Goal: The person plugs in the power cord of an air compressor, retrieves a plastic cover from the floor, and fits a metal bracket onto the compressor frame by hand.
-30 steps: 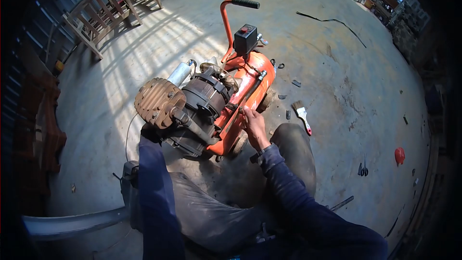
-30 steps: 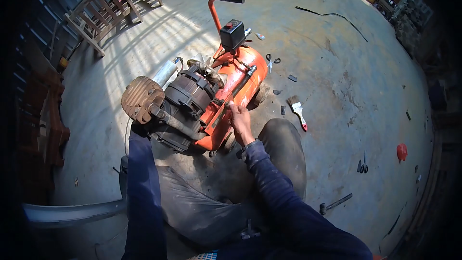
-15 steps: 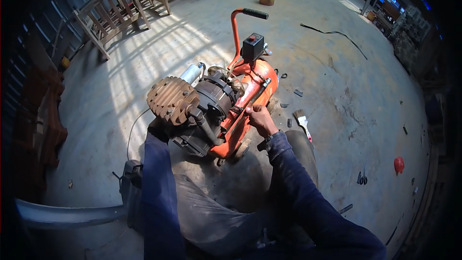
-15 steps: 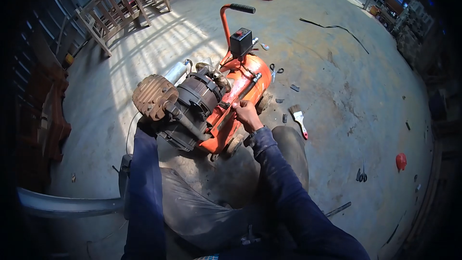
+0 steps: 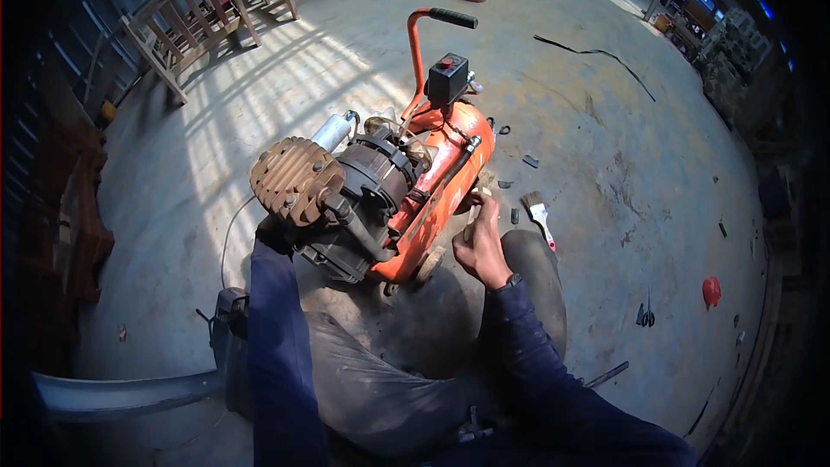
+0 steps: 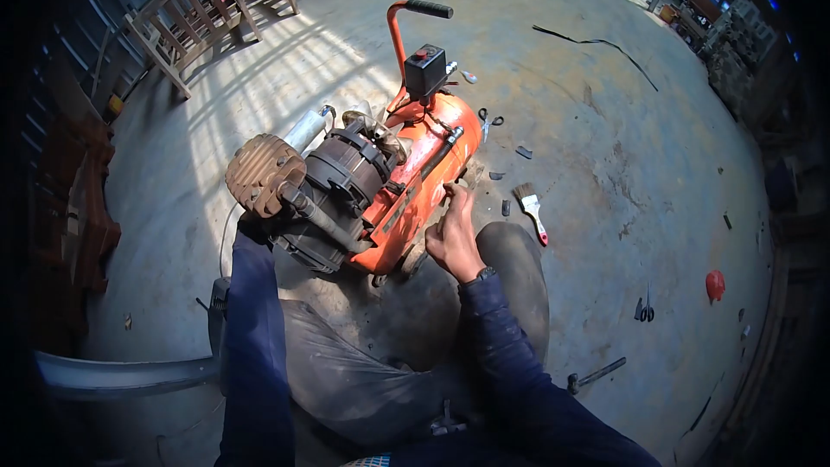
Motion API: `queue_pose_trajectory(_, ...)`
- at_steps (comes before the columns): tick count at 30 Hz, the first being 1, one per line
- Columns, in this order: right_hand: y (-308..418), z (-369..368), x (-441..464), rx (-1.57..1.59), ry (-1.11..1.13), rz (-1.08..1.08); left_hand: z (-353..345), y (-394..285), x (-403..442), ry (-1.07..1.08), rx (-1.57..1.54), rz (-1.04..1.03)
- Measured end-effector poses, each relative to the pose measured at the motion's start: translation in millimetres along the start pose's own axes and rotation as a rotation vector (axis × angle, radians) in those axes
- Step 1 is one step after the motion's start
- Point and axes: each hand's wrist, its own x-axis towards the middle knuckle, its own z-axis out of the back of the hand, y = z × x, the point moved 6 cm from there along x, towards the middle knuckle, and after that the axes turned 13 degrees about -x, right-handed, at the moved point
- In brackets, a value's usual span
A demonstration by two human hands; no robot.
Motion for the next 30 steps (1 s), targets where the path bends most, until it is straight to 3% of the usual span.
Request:
queue_pose_trajectory(1,6,3,-6,-0.048,-0.017,0.052,-70,47,-15,0.000,-0.005,0.001)
queue_pose_trajectory(3,18,3,-14,-0.137,-0.046,0.158,-168,144,-64,-0.547,0.080,-0.300)
queue_pose_trajectory(4,13,-8,-16,-0.137,-0.043,0.158,-167,169,-65,-0.821,0.126,-0.450)
queue_pose_trajectory(5,-9,-25,-19,-0.033,-0.069,0.008,-185,186,-71,-0.819,0.125,-0.449)
queue_pose_trajectory(7,-50,-49,-26,0.169,-0.122,-0.293,-140,147,-57,-0.525,-0.219,-0.333)
queue_pose_trajectory(8,-50,-46,-24,0.166,-0.123,-0.292,-119,122,-42,-0.375,-0.385,-0.272)
queue_pose_trajectory(11,-58,-77,-34,1.251,0.349,-1.021,-118,119,-42,-0.454,-0.299,-0.326)
queue_pose_trajectory(13,-51,-74,-19,1.251,0.408,-1.005,-105,102,-40,-0.497,-0.260,-0.354)
queue_pose_trajectory(16,-31,-75,-2,1.247,0.521,-0.976,-45,49,-24,-0.272,-1.079,-0.129)
queue_pose_trajectory(17,-24,-77,2,1.088,0.523,-0.923,-47,50,-28,-0.276,-1.086,-0.131)
queue_pose_trajectory(19,-15,-78,13,0.775,0.519,-0.802,-54,54,-36,-0.309,-0.787,-0.201)
queue_pose_trajectory(24,-23,-84,24,0.734,0.568,-0.763,-110,88,-63,-0.341,-0.033,-0.319)
queue_pose_trajectory(25,-23,-84,30,0.677,0.575,-0.716,-125,101,-67,-0.339,-0.036,-0.323)
queue_pose_trajectory(28,-30,-89,32,0.561,0.595,-0.642,-181,157,-83,-0.205,-0.902,0.009)
queue_pose_trajectory(29,-37,-94,35,0.427,0.613,-0.649,-173,151,-79,-0.204,-0.905,0.012)
queue_pose_trajectory(30,-45,-98,37,0.292,0.631,-0.651,-149,139,-69,-0.276,-1.052,0.140)
